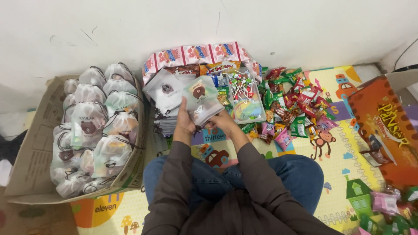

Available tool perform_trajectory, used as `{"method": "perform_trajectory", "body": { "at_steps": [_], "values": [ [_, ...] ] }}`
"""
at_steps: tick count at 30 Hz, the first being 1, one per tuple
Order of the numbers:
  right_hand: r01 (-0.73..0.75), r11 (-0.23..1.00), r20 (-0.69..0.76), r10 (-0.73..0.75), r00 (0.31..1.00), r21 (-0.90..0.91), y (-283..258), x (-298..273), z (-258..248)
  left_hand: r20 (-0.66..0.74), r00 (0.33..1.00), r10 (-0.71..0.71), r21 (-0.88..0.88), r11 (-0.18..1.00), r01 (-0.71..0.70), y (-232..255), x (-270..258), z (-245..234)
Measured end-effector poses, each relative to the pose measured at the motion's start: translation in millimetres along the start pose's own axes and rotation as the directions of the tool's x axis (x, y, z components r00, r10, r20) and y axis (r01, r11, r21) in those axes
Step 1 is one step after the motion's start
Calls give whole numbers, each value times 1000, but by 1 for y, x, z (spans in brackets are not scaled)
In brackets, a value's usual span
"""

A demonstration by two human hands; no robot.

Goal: The person is sitting on the floor and packing various small snack packets into individual white plastic bags, then placing the filled bags into a cardboard box.

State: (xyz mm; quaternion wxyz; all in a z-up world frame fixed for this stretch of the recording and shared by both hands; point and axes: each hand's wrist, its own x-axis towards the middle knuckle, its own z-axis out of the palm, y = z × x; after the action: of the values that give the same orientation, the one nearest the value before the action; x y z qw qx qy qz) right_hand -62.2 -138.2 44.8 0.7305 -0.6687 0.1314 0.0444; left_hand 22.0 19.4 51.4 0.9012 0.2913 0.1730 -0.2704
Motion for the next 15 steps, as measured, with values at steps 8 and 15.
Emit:
{"method": "perform_trajectory", "body": {
  "at_steps": [8,15],
  "values": [
    [-122,992,113,118,986,24,-15,-14,-6,94,994,57,11,998,-58,1,1,-10],
    [-62,996,-46,64,997,60,-8,-11,3,161,985,57,1,998,-58,-16,-13,2]
  ]
}}
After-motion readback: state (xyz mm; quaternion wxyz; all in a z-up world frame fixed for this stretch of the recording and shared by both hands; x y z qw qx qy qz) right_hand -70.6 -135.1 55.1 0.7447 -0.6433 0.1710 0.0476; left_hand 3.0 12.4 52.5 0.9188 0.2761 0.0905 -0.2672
